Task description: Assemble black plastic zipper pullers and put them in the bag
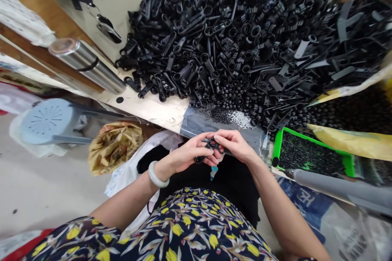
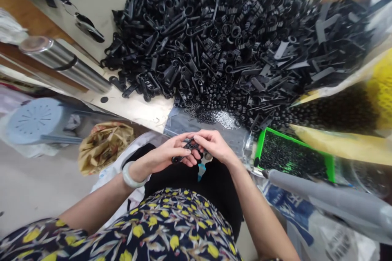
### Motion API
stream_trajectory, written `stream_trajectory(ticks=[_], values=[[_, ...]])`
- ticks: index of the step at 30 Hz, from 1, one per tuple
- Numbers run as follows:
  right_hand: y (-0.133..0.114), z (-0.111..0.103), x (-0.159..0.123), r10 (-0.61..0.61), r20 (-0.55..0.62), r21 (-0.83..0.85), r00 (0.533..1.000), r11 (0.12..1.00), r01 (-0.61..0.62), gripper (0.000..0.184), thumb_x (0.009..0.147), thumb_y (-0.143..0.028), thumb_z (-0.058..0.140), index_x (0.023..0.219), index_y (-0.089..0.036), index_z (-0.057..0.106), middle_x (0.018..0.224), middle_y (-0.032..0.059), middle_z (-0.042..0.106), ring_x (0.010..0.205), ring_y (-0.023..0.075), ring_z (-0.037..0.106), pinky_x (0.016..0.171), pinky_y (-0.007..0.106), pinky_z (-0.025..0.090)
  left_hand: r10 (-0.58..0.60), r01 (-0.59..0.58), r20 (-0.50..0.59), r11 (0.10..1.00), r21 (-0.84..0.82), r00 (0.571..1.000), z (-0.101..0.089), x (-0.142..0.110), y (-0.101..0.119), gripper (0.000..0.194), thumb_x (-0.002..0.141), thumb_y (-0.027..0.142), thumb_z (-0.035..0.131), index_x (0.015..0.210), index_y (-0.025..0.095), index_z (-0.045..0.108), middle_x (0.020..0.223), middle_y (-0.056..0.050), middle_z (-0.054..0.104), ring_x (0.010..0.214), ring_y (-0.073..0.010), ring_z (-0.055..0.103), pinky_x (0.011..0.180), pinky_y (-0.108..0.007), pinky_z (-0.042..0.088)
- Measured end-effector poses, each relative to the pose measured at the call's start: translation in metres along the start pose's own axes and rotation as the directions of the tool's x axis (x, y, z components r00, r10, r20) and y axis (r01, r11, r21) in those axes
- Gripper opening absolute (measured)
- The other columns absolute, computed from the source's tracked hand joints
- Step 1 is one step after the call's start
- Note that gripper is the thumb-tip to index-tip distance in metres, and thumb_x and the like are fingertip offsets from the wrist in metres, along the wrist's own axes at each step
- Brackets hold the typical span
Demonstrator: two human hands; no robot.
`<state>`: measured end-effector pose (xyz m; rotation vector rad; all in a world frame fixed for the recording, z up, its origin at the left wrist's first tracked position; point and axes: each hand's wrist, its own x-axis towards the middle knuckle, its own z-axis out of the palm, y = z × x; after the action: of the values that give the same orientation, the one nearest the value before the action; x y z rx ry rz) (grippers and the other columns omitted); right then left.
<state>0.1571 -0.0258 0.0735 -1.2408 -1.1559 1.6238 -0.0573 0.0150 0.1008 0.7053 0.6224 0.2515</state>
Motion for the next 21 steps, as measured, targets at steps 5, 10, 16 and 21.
stream_trajectory(ticks=[5, 10, 16, 21], values=[[0.006, 0.005, 0.006, 0.023, 0.008, 0.007, 1.000, 1.000, -0.023, 0.045, 0.098, -0.055, 0.067, 0.119, -0.016, 0.077, 0.076, 0.0020, 0.072, 0.054, 0.0095, 0.056, 0.057, 0.023, 0.047, 0.035, -0.035, -0.066, 0.999, 0.002, 0.997, 0.007, 0.002, -0.005, 0.069, 0.085, 0.026, 0.080, 0.147, 0.017, 0.050, 0.096, -0.008, 0.075, 0.068, -0.0116, 0.067, 0.063, -0.022, 0.050], [0.005, -0.001, 0.004, -0.216, -0.045, -0.376, 0.975, 0.908, 0.184, 0.035, 0.102, -0.048, 0.064, 0.124, -0.024, 0.077, 0.114, 0.0079, 0.073, 0.076, 0.0139, 0.068, 0.069, 0.027, 0.057, 0.023, -0.020, -0.083, 0.999, 0.028, 0.996, 0.001, -0.001, -0.004, 0.060, 0.084, 0.030, 0.080, 0.137, 0.014, 0.057, 0.092, -0.006, 0.074, 0.059, -0.0074, 0.057, 0.058, -0.021, 0.042], [-0.011, -0.008, 0.001, -0.426, 0.326, -0.663, 0.844, 0.534, 0.526, 0.028, 0.109, -0.033, 0.053, 0.122, -0.025, 0.077, 0.119, 0.0087, 0.074, 0.105, 0.0217, 0.072, 0.092, 0.036, 0.060, -0.059, 0.064, -0.040, 0.988, 0.143, 0.997, -0.006, -0.001, -0.004, 0.031, 0.082, 0.029, 0.078, 0.106, 0.013, 0.066, 0.083, -0.005, 0.073, 0.058, -0.0083, 0.058, 0.053, -0.020, 0.039], [-0.015, -0.013, 0.001, -0.379, 0.425, -0.658, 0.822, 0.494, 0.568, 0.029, 0.110, -0.032, 0.052, 0.126, -0.025, 0.075, 0.122, 0.0088, 0.075, 0.105, 0.0218, 0.074, 0.092, 0.036, 0.062, -0.127, 0.124, 0.022, 0.987, 0.104, 0.992, -0.008, 0.000, -0.003, 0.026, 0.080, 0.028, 0.079, 0.096, 0.011, 0.069, 0.087, -0.008, 0.074, 0.058, -0.0079, 0.060, 0.051, -0.019, 0.041]])
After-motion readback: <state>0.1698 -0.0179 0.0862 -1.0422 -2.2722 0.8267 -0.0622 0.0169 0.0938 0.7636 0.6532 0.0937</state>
